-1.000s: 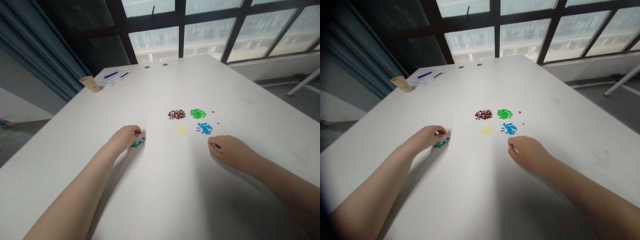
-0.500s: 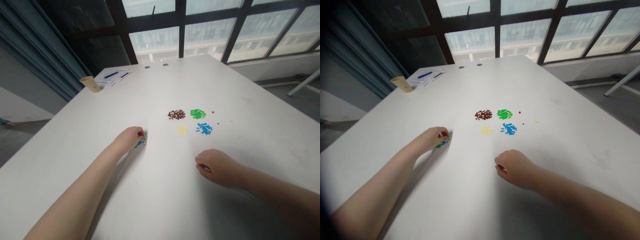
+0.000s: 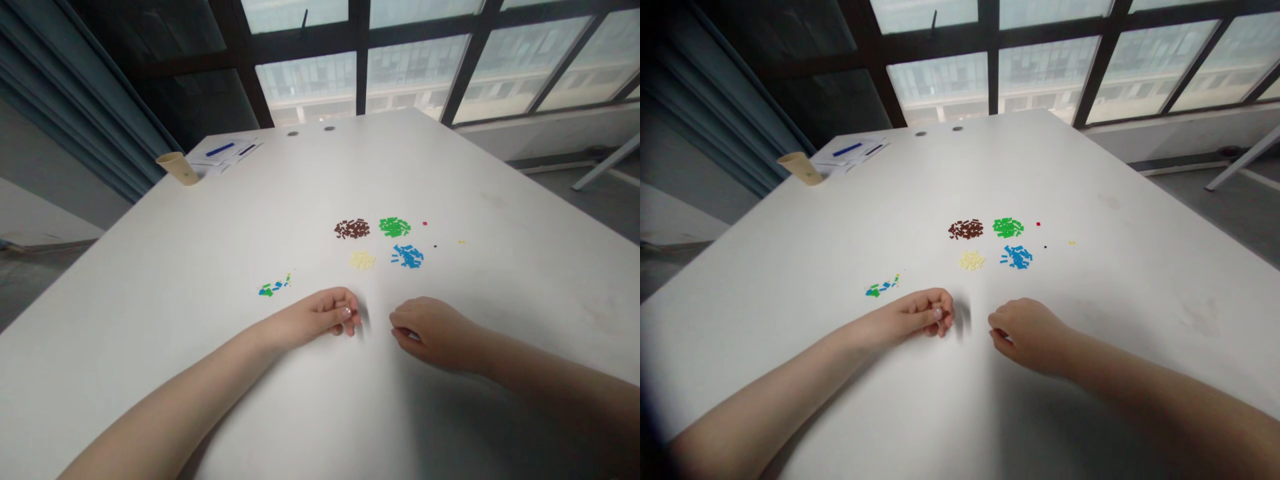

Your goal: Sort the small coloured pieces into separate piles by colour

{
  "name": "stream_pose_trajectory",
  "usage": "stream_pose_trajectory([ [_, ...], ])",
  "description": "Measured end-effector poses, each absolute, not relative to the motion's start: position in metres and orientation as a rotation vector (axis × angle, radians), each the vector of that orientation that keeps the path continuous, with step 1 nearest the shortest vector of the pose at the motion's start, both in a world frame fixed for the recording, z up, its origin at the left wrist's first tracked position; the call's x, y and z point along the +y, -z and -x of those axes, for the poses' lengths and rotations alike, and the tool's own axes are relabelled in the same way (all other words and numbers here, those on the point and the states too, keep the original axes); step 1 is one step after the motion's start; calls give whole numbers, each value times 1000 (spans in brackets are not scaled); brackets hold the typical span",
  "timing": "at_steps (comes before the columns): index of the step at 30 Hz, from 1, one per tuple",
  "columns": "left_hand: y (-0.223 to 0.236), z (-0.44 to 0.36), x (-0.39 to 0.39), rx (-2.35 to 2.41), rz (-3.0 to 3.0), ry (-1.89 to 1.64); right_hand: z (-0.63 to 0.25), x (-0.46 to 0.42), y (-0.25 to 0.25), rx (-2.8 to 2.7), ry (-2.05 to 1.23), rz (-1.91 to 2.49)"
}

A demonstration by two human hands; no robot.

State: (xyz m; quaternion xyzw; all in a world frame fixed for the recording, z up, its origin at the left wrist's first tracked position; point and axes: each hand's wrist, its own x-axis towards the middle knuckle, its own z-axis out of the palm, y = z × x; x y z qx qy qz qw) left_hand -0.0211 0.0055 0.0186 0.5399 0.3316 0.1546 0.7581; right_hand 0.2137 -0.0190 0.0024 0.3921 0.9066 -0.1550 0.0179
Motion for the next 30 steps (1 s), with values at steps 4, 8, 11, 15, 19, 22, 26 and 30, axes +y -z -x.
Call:
stream_pose_trajectory([
  [4,-10,11,-8,592,-1023,-419,-214,-19,-3,2823,479,-1215],
  [8,-13,10,-12,572,-1124,-432,-213,-18,-3,2826,478,-1210],
  [11,-20,8,-15,619,-1274,-422,-213,-17,-3,2820,476,-1213],
  [15,-26,6,-17,652,-1384,-377,-213,-18,-3,2811,470,-1215],
  [19,-25,7,-17,664,-1406,-358,-213,-18,-3,2830,471,-1206],
  [22,-24,7,-16,664,-1406,-350,-213,-18,-3,2850,473,-1225],
  [26,-23,6,-17,655,-1388,-344,-211,-22,-5,3009,522,-1369],
  [30,-20,5,-18,648,-1359,-333,-208,-31,-10,3306,786,-1416],
])
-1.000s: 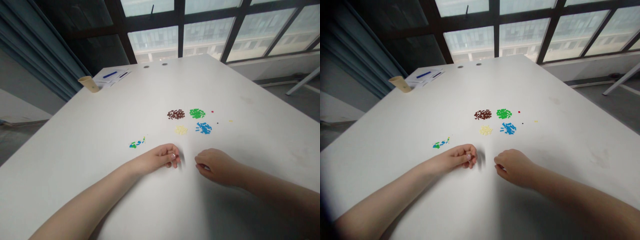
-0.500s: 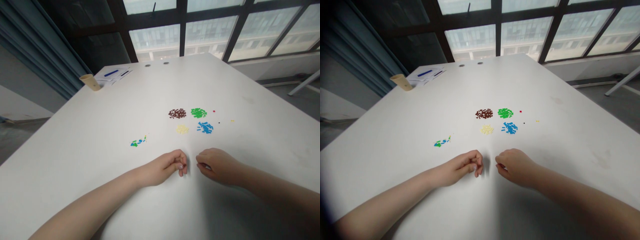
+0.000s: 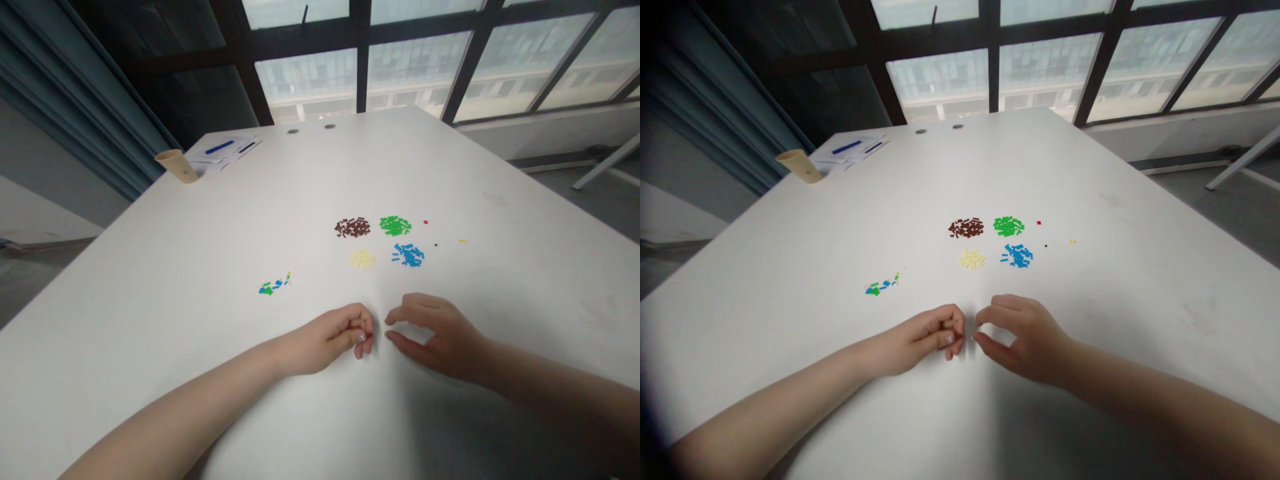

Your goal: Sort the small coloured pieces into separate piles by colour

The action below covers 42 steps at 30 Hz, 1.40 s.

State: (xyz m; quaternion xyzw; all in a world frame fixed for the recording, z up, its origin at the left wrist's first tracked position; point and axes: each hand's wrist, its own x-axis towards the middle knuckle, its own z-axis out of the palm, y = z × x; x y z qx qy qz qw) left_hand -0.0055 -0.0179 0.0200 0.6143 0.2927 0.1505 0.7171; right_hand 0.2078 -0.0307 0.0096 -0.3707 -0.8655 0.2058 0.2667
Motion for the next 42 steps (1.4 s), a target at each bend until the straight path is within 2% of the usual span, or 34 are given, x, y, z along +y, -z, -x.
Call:
stream_pose_trajectory([
  [5,-18,4,-20,643,-1284,-300,-200,-38,-10,-2286,-642,870],
  [14,-11,3,-19,623,-1249,-355,-190,-38,-13,-2269,-606,890],
  [19,5,5,-13,660,-1219,-401,-194,2,-31,-2214,-449,1187],
  [26,11,3,-7,677,-1224,-287,-201,121,-38,-2264,-200,1518],
  [32,9,1,-6,669,-1238,-270,-184,173,-19,-2186,-244,1836],
  [42,6,-1,-6,669,-1187,-277,-181,179,-3,-2077,-416,2060],
])
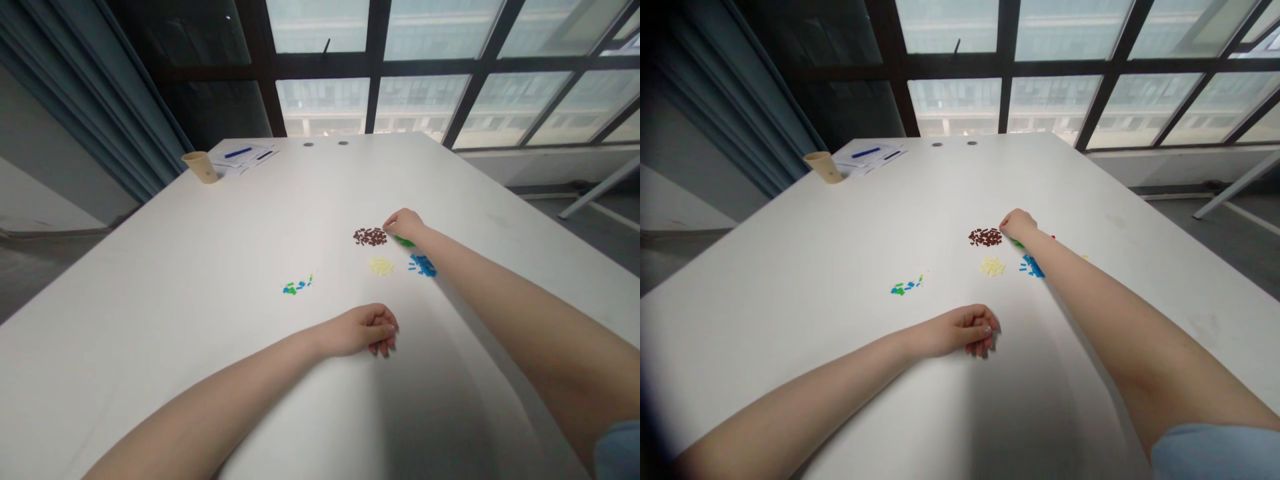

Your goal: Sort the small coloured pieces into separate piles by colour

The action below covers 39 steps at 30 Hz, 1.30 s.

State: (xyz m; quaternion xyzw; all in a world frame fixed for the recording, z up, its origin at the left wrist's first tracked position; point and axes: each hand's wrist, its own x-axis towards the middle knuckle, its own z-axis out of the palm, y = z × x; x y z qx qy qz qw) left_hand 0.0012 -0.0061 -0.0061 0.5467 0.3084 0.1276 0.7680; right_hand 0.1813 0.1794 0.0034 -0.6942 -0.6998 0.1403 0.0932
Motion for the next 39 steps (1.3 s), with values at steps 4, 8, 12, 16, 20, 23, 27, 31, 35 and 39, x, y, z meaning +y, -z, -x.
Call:
stream_pose_trajectory([
  [4,6,-1,-5,673,-1178,-274,-183,178,-5,-2107,-457,2060],
  [8,9,-1,-5,672,-1190,-278,-184,175,-13,-2153,-474,2029],
  [12,3,1,-5,696,-1294,-266,-185,162,-34,-2175,-445,1926],
  [16,-13,25,13,1017,-1810,-380,-180,111,-48,-2235,-463,1724],
  [20,-19,66,45,1744,-2295,-284,-172,25,-30,-2439,-584,1243],
  [23,-13,84,61,1844,-2310,-110,-169,-30,-4,-2584,-571,1024],
  [27,-4,83,62,1872,-2301,-62,-165,-57,18,-2679,-545,853],
  [31,0,77,58,1893,-2333,-90,-163,-50,23,-2740,-434,694],
  [35,1,73,57,1835,-2343,-239,-165,-45,28,-2755,-325,571],
  [39,-10,58,46,1539,-2157,-481,-168,-46,27,-2749,-332,576],
])
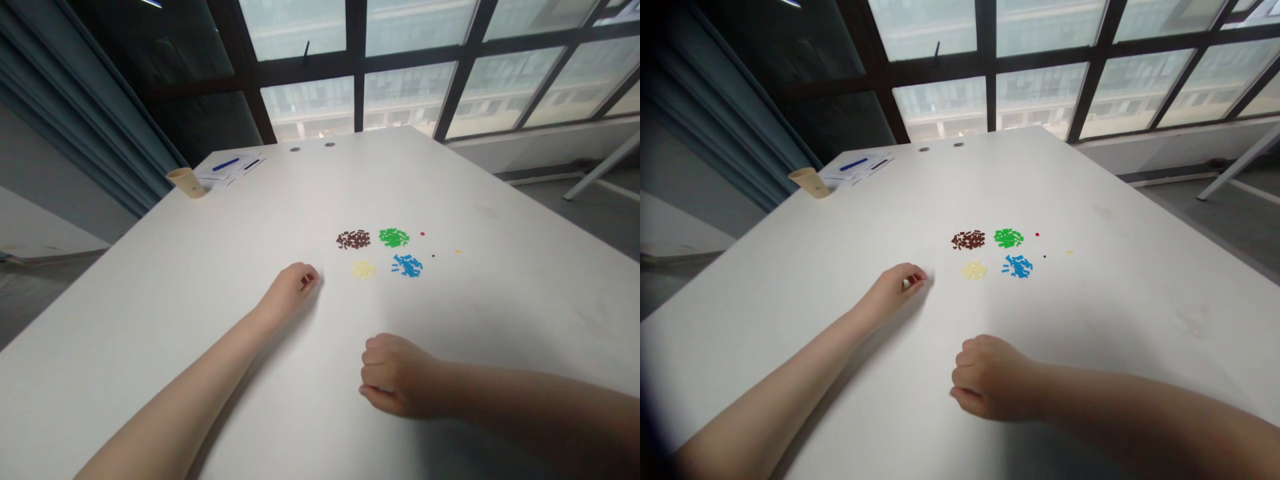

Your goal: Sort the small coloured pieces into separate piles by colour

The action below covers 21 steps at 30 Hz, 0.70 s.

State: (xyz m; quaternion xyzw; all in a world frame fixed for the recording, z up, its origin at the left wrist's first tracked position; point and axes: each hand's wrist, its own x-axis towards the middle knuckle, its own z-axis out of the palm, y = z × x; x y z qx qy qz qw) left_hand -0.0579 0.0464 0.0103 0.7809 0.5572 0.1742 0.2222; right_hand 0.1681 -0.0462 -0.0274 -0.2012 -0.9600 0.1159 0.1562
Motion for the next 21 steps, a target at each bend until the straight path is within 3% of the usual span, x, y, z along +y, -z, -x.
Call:
stream_pose_trajectory([
  [5,-23,27,11,892,-1368,-527,-170,-46,21,-2769,-385,577],
  [9,-17,12,-10,707,-938,-542,-170,-46,19,-2776,-393,571],
  [21,-10,9,-12,701,-966,-530,-171,-47,17,-2577,-287,580],
])
